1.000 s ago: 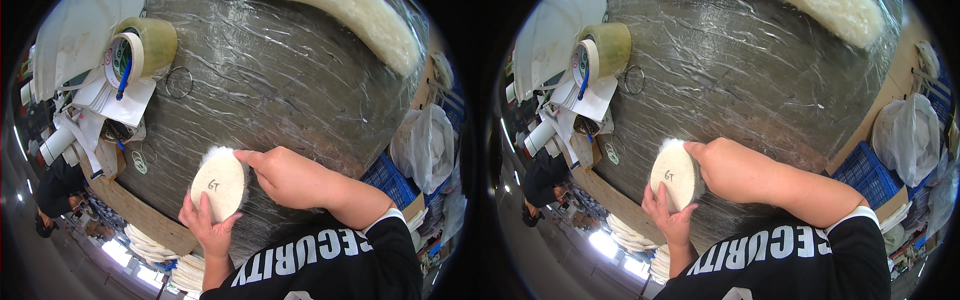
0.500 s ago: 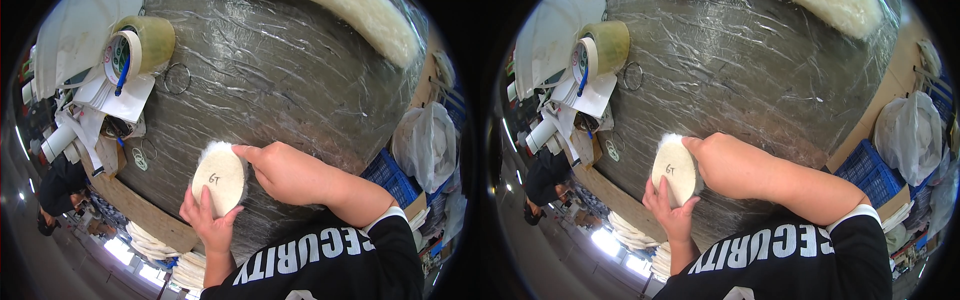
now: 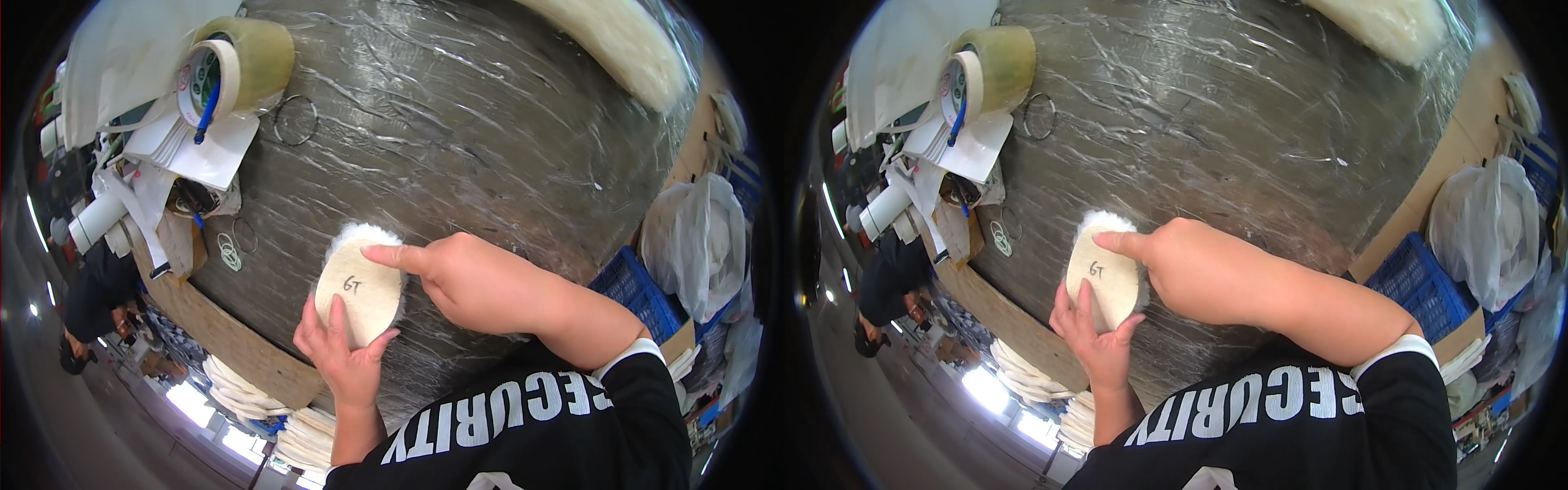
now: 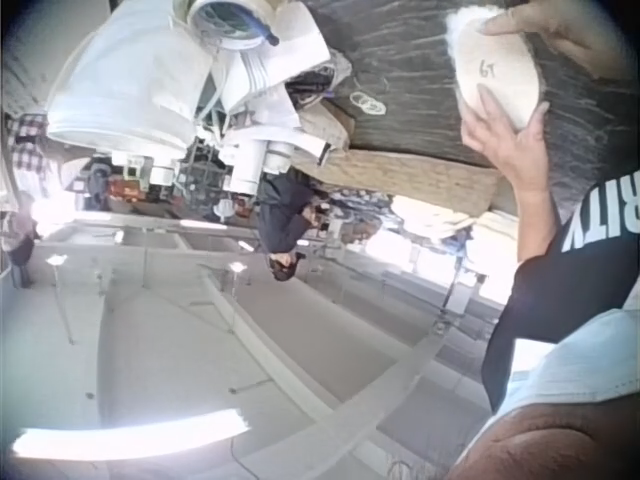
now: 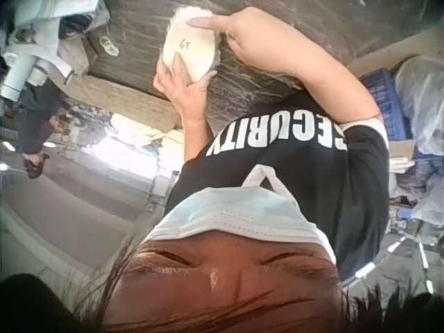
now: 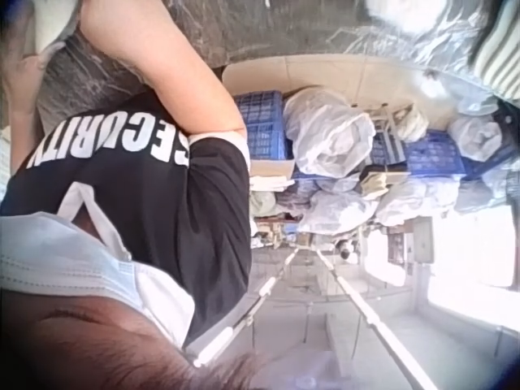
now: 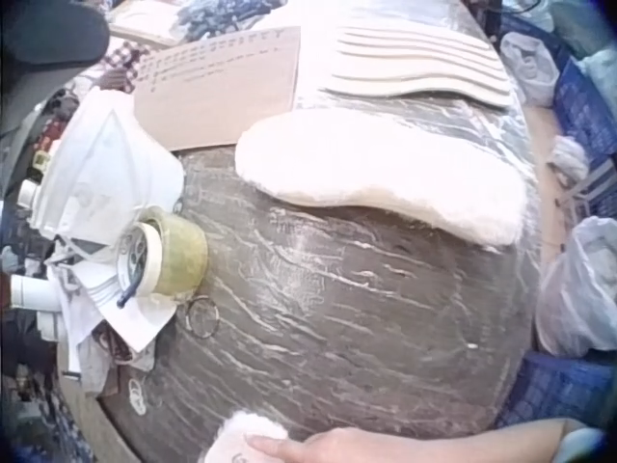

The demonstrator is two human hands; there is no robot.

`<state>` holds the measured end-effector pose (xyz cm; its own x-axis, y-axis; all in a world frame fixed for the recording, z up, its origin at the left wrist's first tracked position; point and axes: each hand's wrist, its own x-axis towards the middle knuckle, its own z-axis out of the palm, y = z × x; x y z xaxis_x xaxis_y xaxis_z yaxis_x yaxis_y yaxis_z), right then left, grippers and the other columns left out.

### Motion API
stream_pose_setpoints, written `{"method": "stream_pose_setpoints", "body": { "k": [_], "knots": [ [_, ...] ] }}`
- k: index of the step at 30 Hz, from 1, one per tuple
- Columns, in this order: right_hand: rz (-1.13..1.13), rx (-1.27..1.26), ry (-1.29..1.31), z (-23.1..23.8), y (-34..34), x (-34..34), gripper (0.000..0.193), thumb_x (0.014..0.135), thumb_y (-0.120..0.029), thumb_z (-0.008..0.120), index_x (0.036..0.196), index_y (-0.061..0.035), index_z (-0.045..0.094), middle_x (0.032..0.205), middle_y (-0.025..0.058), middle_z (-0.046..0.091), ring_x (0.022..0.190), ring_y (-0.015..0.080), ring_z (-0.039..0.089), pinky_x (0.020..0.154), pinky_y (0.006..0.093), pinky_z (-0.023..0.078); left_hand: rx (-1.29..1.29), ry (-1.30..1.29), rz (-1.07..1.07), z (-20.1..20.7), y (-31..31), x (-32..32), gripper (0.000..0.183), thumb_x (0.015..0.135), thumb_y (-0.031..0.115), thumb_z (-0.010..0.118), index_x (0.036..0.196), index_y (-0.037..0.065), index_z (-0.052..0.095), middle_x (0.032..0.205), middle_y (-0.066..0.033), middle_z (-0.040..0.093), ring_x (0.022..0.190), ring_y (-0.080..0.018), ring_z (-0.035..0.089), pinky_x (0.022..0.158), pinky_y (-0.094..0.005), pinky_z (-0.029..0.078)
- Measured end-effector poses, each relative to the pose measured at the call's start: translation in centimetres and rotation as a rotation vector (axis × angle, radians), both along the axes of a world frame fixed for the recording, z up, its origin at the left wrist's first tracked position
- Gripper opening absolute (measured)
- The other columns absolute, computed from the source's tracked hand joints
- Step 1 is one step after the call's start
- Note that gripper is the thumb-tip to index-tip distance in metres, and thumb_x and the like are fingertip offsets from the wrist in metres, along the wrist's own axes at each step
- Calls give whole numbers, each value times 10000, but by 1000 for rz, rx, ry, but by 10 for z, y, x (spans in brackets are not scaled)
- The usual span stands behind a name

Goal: Sorting and organizing white furry insoles on a wooden board at a shoe manufacturing facility.

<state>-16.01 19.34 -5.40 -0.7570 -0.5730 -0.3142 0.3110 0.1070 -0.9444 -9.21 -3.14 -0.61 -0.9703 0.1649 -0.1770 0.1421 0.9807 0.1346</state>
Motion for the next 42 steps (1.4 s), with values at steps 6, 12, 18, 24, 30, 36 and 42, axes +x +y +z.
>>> {"method": "stream_pose_setpoints", "body": {
  "k": [6, 12, 18, 24, 30, 36, 42],
  "knots": [
    [71, 63, 93, 1, -2, 5, 557, 762, 53, 487, 1299, -97, 477, 764, 212, 588, 696, 382, 593, 643, 429, 466, 22, -15, 29, 0, 1, 0, 776, 602, 500, 761, 1207, 67, 539, 1349, -181, 391, 1076, -361, 377, 909, -462, 350],
    [74, 195, 144, 13, -9, 4, 531, 759, 44, 525, 1273, -89, 491, 737, 192, 570, 666, 379, 577, 628, 421, 469, 96, -46, 90, 5, 1, 1, 787, 558, 407, 812, 1209, 60, 538, 1338, -187, 393, 1101, -363, 371, 903, -450, 365],
    [197, 601, 599, 39, -14, -11, 826, 522, -216, 805, 1289, -205, 498, 1139, 117, 528, 1016, 328, 531, 803, 436, 441, 200, -118, 74, 10, -4, 1, 703, 573, 310, 823, 1185, 74, 571, 1323, -185, 403, 1099, -343, 379, 891, -416, 384],
    [470, 484, 658, 32, -42, -30, 946, 439, -312, 802, 1317, -337, 450, 1361, 66, 423, 1273, 309, 353, 1046, 517, 192, 226, -131, 58, 11, -10, 1, 665, 593, 269, 774, 1219, 147, 585, 1337, -147, 427, 1108, -279, 410, 881, -343, 386],
    [507, 446, 688, 27, -52, -36, 897, 479, -332, 774, 1315, -281, 451, 1221, 58, 515, 1141, 269, 471, 1030, 551, 180, 269, -141, 39, 13, -21, -4, 695, 596, 263, 771, 1247, 146, 560, 1354, -152, 402, 1097, -282, 423, 866, -344, 395],
    [472, 412, 725, 24, -48, -36, 824, 555, -378, 711, 1311, -191, 445, 1184, 73, 531, 1067, 262, 514, 1021, 550, 183, 494, -332, 172, 28, -42, -6, 726, 646, 289, 773, 1288, 98, 493, 1277, -184, 397, 1036, -309, 473, 827, -398, 438],
    [481, 425, 728, 24, -49, -31, 852, 564, -412, 693, 1329, -163, 414, 1241, 86, 516, 1084, 271, 513, 1023, 547, 183, 619, -336, 364, 24, -57, -10, 312, 749, 120, 689, 1024, 38, 568, 957, -114, 563, 770, -309, 592, 663, -384, 486]
  ]
}}
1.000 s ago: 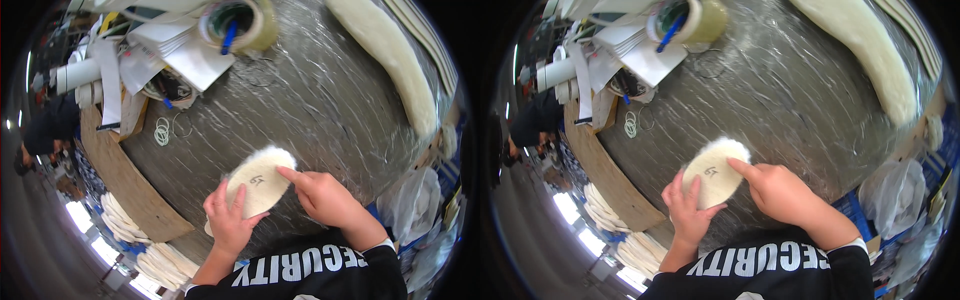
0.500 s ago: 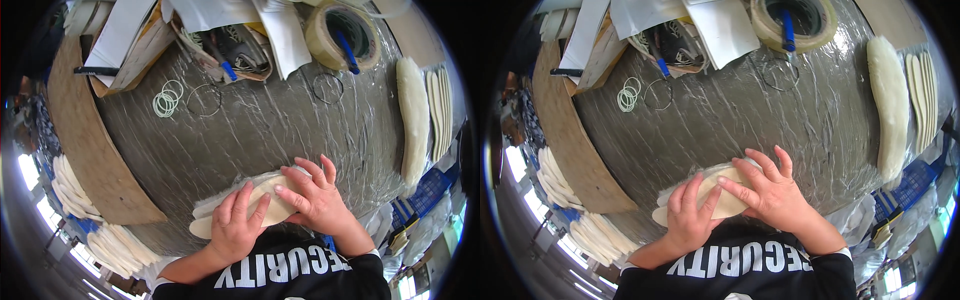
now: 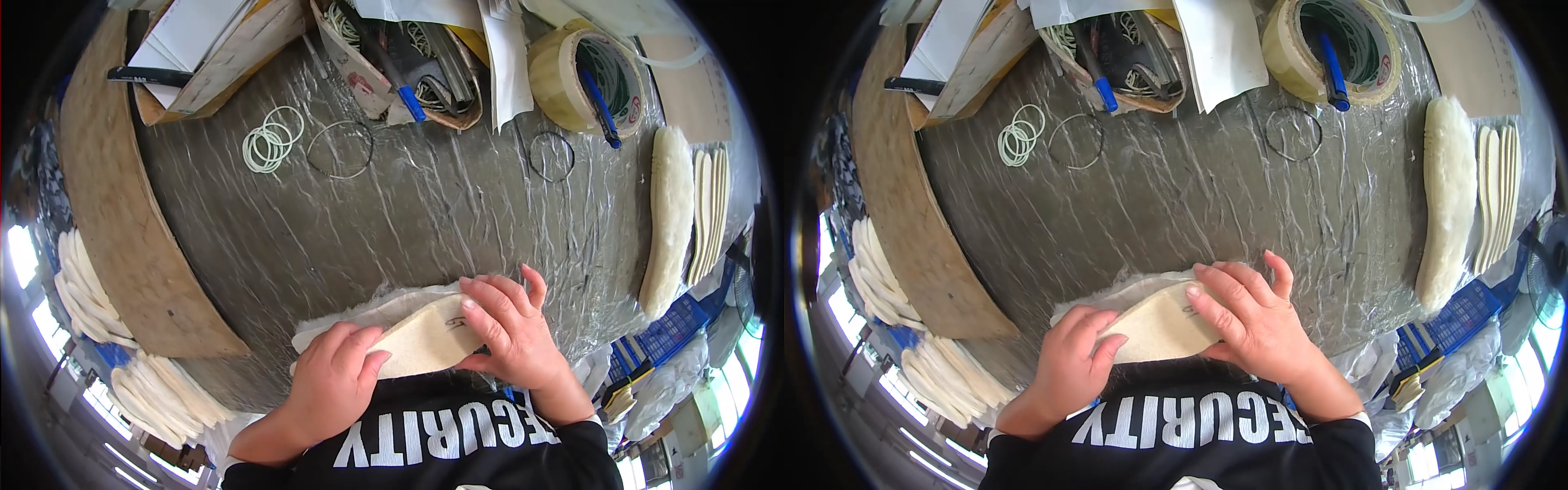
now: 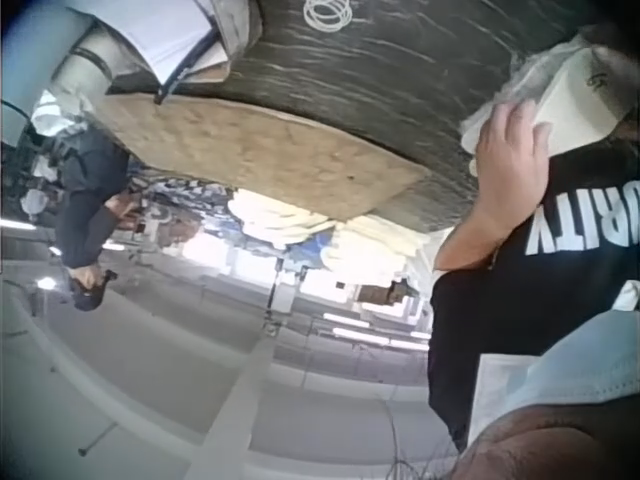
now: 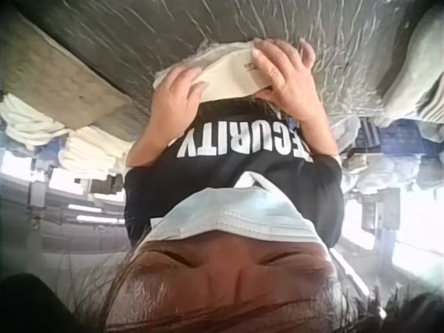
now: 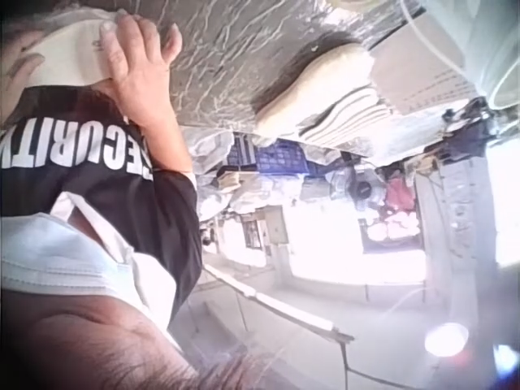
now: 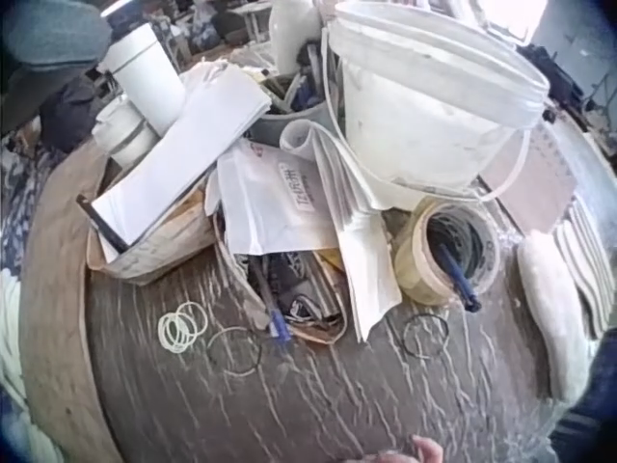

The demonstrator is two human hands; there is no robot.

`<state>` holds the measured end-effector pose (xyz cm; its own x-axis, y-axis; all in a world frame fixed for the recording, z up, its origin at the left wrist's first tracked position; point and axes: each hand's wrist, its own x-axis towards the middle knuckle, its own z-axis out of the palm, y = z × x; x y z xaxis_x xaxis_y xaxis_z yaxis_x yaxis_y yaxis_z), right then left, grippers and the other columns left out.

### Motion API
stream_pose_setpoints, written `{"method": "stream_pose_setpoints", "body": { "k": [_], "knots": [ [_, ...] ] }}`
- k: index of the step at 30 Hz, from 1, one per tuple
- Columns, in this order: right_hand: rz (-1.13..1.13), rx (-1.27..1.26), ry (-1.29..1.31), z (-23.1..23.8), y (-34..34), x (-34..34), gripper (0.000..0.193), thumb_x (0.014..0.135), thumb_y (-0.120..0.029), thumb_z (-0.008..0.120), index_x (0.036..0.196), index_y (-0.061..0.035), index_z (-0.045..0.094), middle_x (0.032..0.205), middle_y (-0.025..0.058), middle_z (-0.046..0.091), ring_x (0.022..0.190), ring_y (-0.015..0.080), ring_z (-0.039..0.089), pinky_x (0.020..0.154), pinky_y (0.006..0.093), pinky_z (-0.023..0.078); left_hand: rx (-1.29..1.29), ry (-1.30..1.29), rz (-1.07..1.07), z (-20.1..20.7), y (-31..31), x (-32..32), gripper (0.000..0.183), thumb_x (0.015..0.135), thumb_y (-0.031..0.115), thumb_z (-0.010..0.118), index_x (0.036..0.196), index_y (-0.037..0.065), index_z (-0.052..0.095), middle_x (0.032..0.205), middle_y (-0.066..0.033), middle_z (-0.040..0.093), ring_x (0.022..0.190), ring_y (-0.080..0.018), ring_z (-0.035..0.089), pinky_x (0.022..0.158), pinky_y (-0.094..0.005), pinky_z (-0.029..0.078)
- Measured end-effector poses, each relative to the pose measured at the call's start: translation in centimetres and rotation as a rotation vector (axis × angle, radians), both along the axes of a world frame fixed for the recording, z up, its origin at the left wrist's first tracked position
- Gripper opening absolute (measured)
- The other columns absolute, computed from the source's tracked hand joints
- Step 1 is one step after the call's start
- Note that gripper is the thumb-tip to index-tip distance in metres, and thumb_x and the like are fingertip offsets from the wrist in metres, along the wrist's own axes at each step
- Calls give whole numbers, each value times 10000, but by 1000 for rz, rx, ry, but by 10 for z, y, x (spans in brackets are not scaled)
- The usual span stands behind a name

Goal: Sorting and organizing white furry insoles on a wooden board at a shoe manufacturing facility.

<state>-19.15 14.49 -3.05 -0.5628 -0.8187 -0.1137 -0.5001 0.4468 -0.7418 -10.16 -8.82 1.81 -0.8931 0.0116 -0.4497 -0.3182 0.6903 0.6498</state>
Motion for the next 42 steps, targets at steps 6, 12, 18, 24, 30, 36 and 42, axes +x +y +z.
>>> {"method": "stream_pose_setpoints", "body": {
  "k": [6, 12, 18, 24, 30, 36, 42],
  "knots": [
    [27, 2, -5, -5, 2, 1, 905, 574, -472, 709, 1348, -139, 380, 1270, 124, 501, 1091, 302, 519, 1024, 552, 190, 68, 35, 76, -8, -1, -11, 168, 775, 103, 665, 883, 18, 568, 957, -118, 584, 677, -287, 604, 593, -363, 492],
    [-1, -15, -10, -4, -1, 0, 880, 553, -443, 700, 1320, -112, 425, 1263, 108, 505, 1094, 277, 508, 1028, 533, 188, 33, 88, 132, -22, 0, -7, 154, 799, 113, 653, 878, 10, 572, 943, -118, 605, 676, -291, 615, 583, -360, 494],
    [-14, -30, -20, -5, 0, 2, 883, 556, -447, 705, 1324, -115, 421, 1270, 117, 500, 1085, 283, 512, 1025, 535, 193, 39, 60, 155, -25, 1, -8, 133, 808, 116, 645, 859, 13, 576, 913, -104, 604, 673, -293, 613, 570, -361, 488],
    [8, 20, -1, -5, 2, 3, 933, 545, -503, 722, 1347, -159, 392, 1318, 143, 463, 1086, 317, 510, 1028, 556, 178, 52, -37, 200, -25, 3, -10, 97, 813, 71, 628, 855, -7, 589, 880, -129, 597, 737, -296, 597, 642, -333, 476],
    [122, 207, 82, 10, -16, 3, 878, 561, -593, 667, 1313, -193, 454, 1365, 113, 436, 1231, 346, 414, 1052, 591, 127, 10, -16, 199, -28, 4, -10, 87, 810, 81, 630, 843, 9, 596, 868, -117, 599, 704, -290, 602, 604, -331, 474],
    [212, 125, 24, 11, -43, 3, 928, 506, -411, 753, 1354, -229, 424, 1350, 88, 448, 1275, 254, 395, 1044, 554, 223, -16, 16, 205, -28, 6, -12, 84, 794, 64, 627, 848, 8, 595, 867, -117, 598, 711, -297, 604, 611, -336, 478],
    [188, 62, 27, 5, -44, 2, 847, 542, -323, 768, 1316, -179, 456, 1292, 94, 475, 1208, 274, 444, 980, 503, 319, 46, 64, 173, -22, -7, -5, 217, 755, 102, 685, 937, 24, 595, 984, -117, 575, 752, -304, 625, 636, -368, 504]
  ]
}}
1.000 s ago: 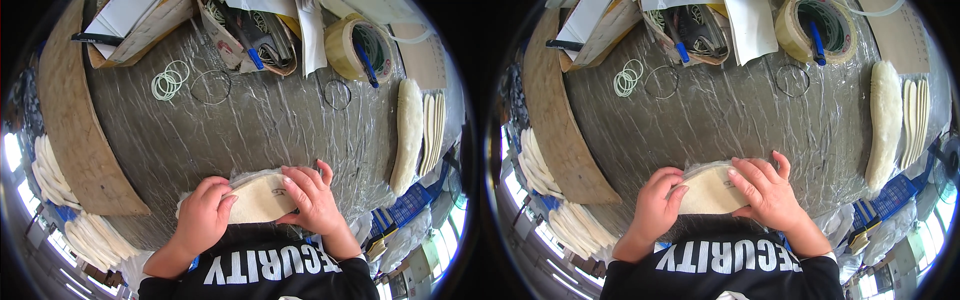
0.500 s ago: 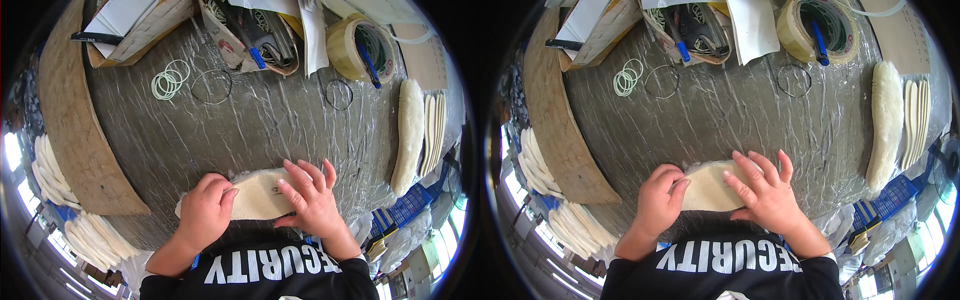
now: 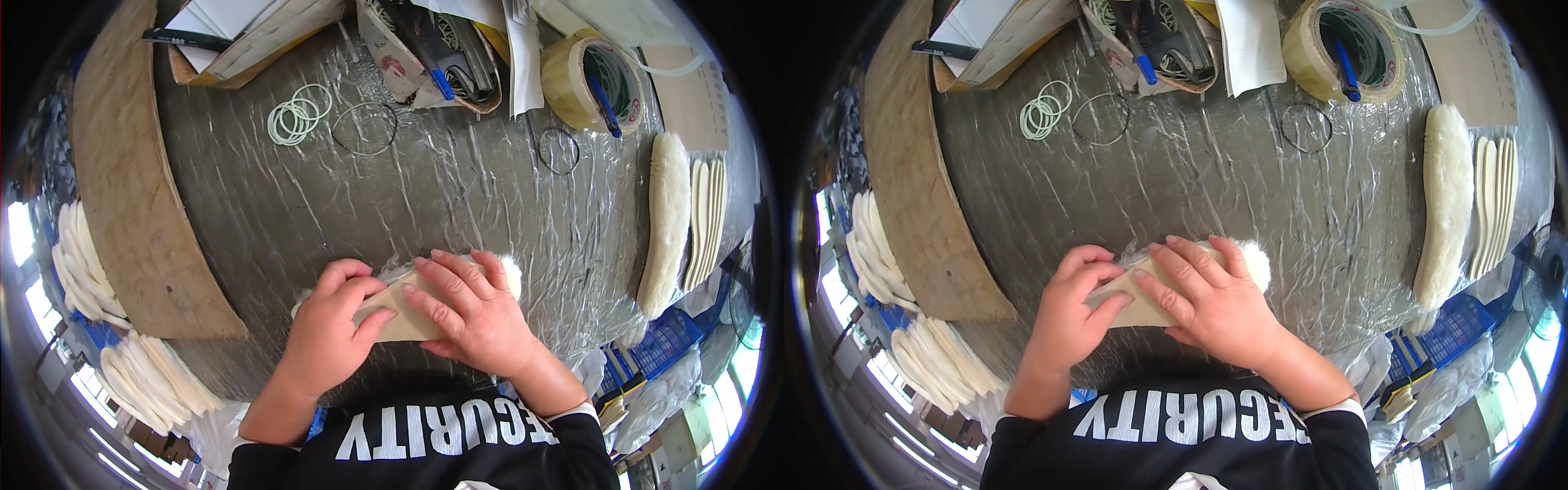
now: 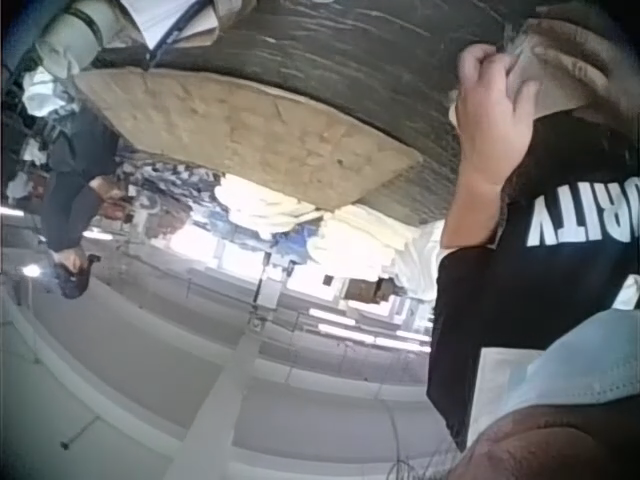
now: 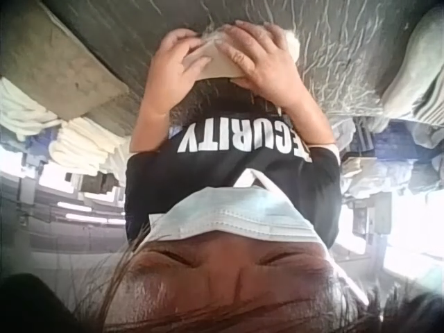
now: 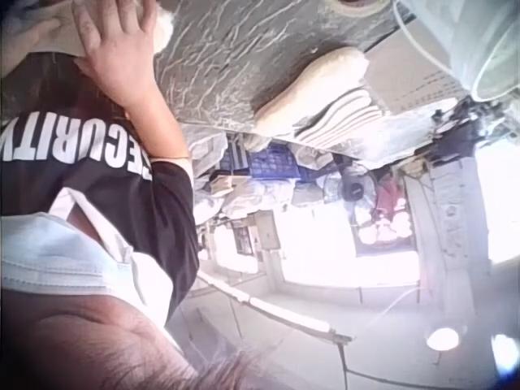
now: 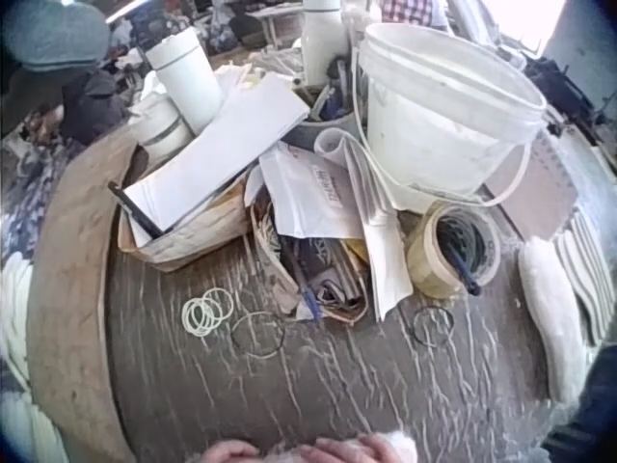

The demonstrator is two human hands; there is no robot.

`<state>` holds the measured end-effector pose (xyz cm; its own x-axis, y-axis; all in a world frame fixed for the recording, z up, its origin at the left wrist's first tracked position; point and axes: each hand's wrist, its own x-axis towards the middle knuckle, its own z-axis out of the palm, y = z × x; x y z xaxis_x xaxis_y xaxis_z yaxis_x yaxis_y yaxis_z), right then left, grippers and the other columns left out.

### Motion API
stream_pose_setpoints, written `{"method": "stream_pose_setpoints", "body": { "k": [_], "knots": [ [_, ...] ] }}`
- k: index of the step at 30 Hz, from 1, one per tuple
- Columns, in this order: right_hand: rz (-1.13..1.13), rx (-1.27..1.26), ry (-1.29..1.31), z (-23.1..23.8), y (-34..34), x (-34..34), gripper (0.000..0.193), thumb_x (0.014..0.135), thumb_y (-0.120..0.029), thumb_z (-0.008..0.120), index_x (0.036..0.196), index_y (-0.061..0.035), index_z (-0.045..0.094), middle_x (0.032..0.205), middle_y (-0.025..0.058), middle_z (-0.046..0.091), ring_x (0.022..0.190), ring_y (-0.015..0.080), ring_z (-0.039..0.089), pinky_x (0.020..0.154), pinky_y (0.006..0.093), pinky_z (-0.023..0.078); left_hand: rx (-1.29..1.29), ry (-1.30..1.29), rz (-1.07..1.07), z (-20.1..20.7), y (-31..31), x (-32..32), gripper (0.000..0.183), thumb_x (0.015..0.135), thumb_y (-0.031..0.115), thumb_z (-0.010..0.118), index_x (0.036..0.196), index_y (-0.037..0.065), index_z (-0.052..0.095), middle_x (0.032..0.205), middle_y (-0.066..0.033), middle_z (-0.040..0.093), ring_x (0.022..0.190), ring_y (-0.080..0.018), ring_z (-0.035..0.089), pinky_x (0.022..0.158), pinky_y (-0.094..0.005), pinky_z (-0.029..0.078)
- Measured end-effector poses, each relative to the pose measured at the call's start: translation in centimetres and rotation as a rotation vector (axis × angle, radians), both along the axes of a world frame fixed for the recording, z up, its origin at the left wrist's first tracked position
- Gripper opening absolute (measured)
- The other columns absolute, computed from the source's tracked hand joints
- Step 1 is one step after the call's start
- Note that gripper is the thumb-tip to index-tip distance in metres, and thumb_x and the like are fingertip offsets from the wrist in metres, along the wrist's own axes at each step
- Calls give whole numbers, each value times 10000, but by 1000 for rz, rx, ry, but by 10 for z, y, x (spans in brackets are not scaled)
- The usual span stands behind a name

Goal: Sorting and organizing white furry insoles on a wooden board at a shoe manufacturing facility.

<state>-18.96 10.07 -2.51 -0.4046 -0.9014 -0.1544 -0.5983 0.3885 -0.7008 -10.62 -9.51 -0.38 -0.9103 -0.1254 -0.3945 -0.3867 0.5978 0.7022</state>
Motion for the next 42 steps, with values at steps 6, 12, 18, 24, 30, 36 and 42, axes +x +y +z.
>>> {"method": "stream_pose_setpoints", "body": {
  "k": [6, 12, 18, 24, 30, 36, 42],
  "knots": [
    [-91, 19, 31, 2, 6, -4, 837, 496, -275, 795, 1268, -171, 489, 1305, 118, 474, 1197, 319, 448, 963, 500, 335, 179, -115, 187, 11, -43, 33, 443, 625, -70, 712, 1030, 12, 552, 1187, -100, 476, 783, -119, 564, 723, -257, 471],
    [-84, 37, 99, 7, 7, -7, 963, 438, -536, 741, 1280, -150, 477, 1342, 116, 447, 1263, 371, 365, 1022, 540, 260, 550, -110, 520, 1, -58, 62, 241, 780, -100, 610, 1000, -16, 560, 868, -10, 602, 814, -70, 560, 718, -221, 457],
    [41, -203, 105, 18, -29, 13, 858, 517, -372, 798, 1280, -151, 473, 1336, 120, 447, 1266, 340, 382, 1045, 546, 263, 645, 111, 624, 3, -49, 82, 211, 809, -59, 599, 1012, -11, 571, 938, -67, 629, 864, -117, 596, 773, -268, 494],
    [149, -445, 121, 3, -44, 38, 773, 475, -119, 787, 1189, -72, 496, 1124, 153, 535, 1039, 373, 513, 882, 498, 415, 853, 199, 581, -7, -5, 92, 204, 854, 14, 612, 1046, -8, 548, 934, -44, 611, 869, -101, 586, 777, -260, 492],
    [220, -424, 64, 10, -56, 78, 739, 497, -97, 787, 1181, -57, 508, 1088, 143, 543, 978, 364, 524, 842, 464, 432, 752, 116, 751, 12, -19, 159, 191, 922, 119, 551, 1072, 2, 552, 982, -76, 626, 854, -126, 608, 735, -257, 500],
    [217, -429, 31, 8, -51, 96, 752, 498, -81, 798, 1188, -40, 501, 1099, 160, 542, 987, 379, 517, 853, 459, 438, 268, 306, 1286, 29, -122, 267, 243, 864, 113, 581, 1078, -1, 565, 840, -104, 647, 629, -150, 597, 556, -255, 486],
    [221, -494, -14, 10, -48, 113, 791, 483, -64, 802, 1206, -29, 484, 1117, 186, 523, 999, 393, 507, 850, 460, 443, -608, 384, 1599, 54, -248, 415, 152, 839, 101, 552, 951, 7, 595, 708, -45, 587, 554, -110, 523, 493, -255, 421]
  ]
}}
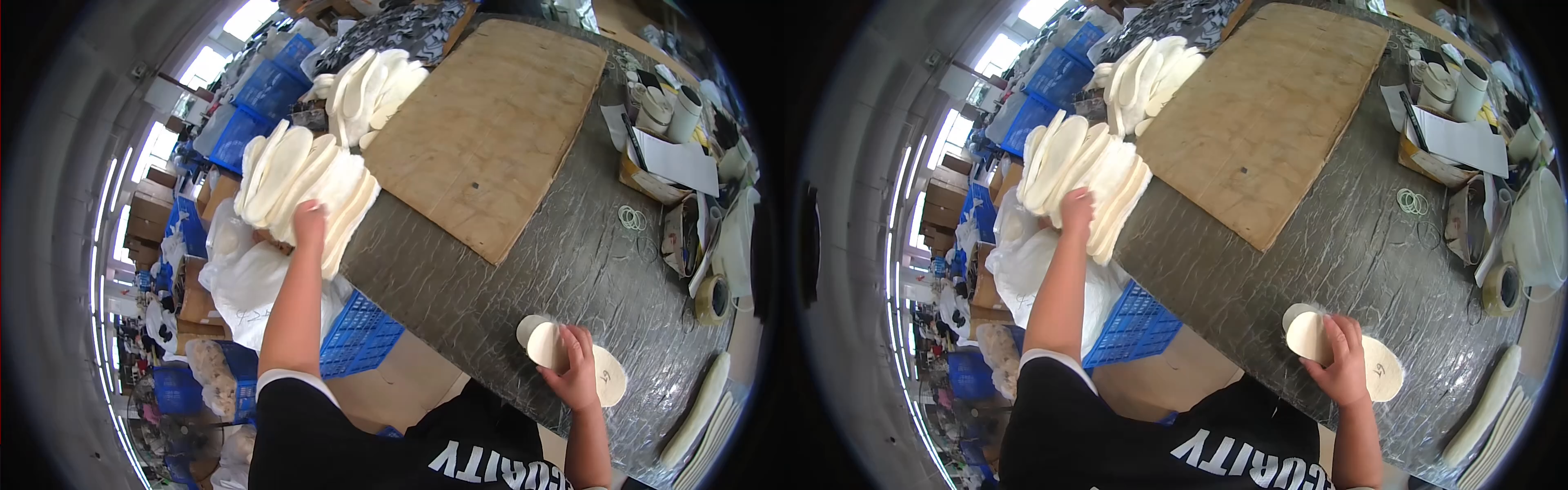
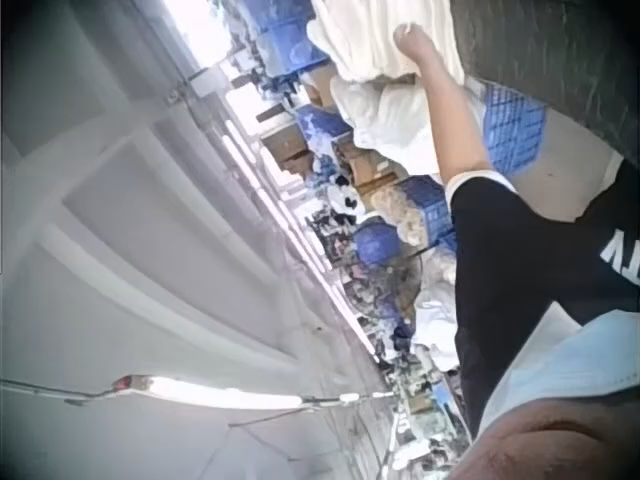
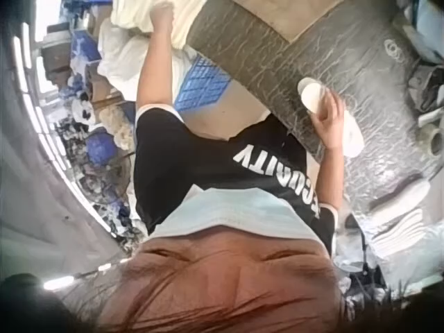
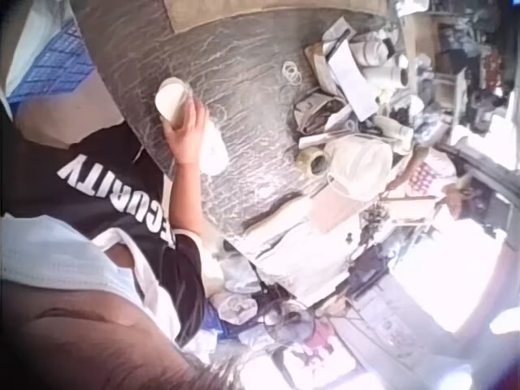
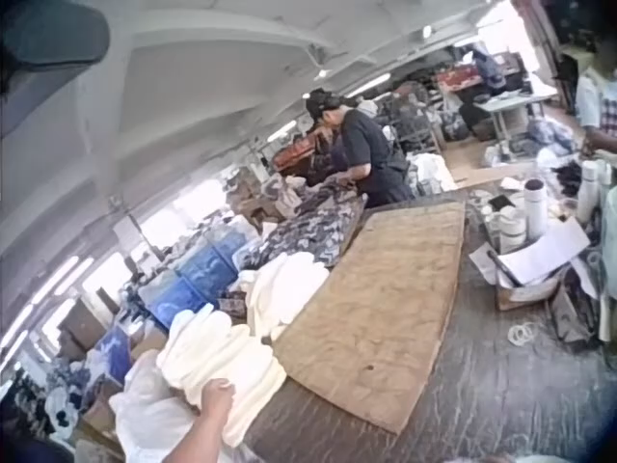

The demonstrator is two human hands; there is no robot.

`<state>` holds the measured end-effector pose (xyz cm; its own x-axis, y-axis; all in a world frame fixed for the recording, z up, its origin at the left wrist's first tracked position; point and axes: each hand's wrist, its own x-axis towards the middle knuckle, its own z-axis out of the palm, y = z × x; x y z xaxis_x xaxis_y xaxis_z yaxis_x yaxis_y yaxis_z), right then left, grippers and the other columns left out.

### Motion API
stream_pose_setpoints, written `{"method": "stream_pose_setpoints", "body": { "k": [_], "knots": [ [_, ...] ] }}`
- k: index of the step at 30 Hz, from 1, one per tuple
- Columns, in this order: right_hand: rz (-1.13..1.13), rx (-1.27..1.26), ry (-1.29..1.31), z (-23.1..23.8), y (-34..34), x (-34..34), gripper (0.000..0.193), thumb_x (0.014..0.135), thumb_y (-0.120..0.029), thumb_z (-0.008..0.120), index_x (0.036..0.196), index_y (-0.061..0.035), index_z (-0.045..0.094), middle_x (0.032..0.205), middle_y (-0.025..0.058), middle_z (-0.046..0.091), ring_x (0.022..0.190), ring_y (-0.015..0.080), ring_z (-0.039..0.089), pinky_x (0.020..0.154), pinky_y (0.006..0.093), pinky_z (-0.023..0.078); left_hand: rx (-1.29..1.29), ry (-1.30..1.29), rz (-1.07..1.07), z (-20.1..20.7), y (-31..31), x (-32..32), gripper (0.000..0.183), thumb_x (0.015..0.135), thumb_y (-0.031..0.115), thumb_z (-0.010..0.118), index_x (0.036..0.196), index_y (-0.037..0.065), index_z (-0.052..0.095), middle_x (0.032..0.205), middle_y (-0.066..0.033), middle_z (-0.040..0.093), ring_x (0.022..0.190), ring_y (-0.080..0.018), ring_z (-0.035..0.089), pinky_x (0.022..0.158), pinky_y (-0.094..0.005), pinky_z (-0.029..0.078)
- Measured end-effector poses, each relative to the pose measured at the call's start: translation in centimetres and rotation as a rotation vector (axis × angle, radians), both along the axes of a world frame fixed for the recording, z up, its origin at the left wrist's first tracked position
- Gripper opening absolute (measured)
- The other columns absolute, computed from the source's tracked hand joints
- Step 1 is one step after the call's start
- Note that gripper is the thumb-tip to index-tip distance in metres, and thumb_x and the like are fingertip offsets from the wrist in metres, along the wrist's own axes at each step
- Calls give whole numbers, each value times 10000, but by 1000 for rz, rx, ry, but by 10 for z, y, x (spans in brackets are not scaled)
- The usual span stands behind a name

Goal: Sorting and organizing white furry insoles on a wooden board at a shoe manufacturing facility.

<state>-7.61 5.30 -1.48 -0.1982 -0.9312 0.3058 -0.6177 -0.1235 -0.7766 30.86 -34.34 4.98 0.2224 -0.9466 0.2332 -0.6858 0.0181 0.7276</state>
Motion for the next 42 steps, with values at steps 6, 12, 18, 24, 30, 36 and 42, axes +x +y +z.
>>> {"method": "stream_pose_setpoints", "body": {
  "k": [6, 12, 18, 24, 30, 36, 42],
  "knots": [
    [-56, -23, -32, -8, 14, 2, 819, 492, -72, 802, 1235, -31, 459, 1120, 196, 517, 1004, 384, 508, 852, 447, 438, 321, -241, -920, -41, 173, -152, 127, 836, 162, 623, 813, 37, 636, 683, -56, 625, 616, -118, 581, 579, -289, 467],
    [-14, -72, -82, -8, 16, 4, 803, 535, -91, 784, 1257, -36, 439, 1130, 200, 516, 994, 375, 507, 850, 438, 432, 763, 392, -839, -105, 256, -205, 243, 903, 143, 580, 1067, -36, 563, 886, -92, 648, 750, -138, 621, 638, -271, 508],
    [-2, -85, -94, -9, 20, 3, 784, 564, -129, 782, 1260, -33, 433, 1150, 210, 512, 1008, 374, 512, 860, 438, 428, 949, 601, -716, -97, 266, -231, 267, 913, 205, 568, 1063, -16, 582, 855, -47, 628, 714, -90, 589, 602, -239, 490],
    [1, -118, -99, -7, 23, -1, 827, 554, -180, 835, 1260, -34, 431, 1162, 206, 517, 1002, 367, 529, 847, 431, 445, 972, 518, -778, -89, 266, -234, 260, 914, 266, 560, 980, 24, 627, 775, -7, 617, 661, -65, 553, 553, -212, 430],
    [25, -114, -97, -7, 20, -5, 856, 540, -257, 853, 1257, -35, 440, 1158, 202, 527, 1002, 364, 539, 841, 430, 452, 986, 495, -731, -93, 261, -222, 235, 915, 267, 552, 932, 48, 639, 759, 5, 621, 650, -69, 547, 559, -213, 426],
    [47, -112, -84, -10, 18, -9, 831, 571, -301, 843, 1251, -30, 449, 1155, 201, 526, 1008, 362, 540, 842, 430, 453, 1029, 603, -716, -104, 263, -219, 186, 903, 203, 570, 926, 32, 641, 740, 0, 611, 602, -73, 526, 530, -212, 414],
    [56, -93, -111, -12, 21, -11, 818, 611, -357, 819, 1260, -28, 444, 1162, 205, 526, 1020, 360, 540, 851, 428, 454, 1112, 817, -679, -109, 270, -219, 197, 914, 205, 559, 907, 20, 626, 691, -5, 584, 518, -65, 486, 459, -198, 370]
  ]
}}
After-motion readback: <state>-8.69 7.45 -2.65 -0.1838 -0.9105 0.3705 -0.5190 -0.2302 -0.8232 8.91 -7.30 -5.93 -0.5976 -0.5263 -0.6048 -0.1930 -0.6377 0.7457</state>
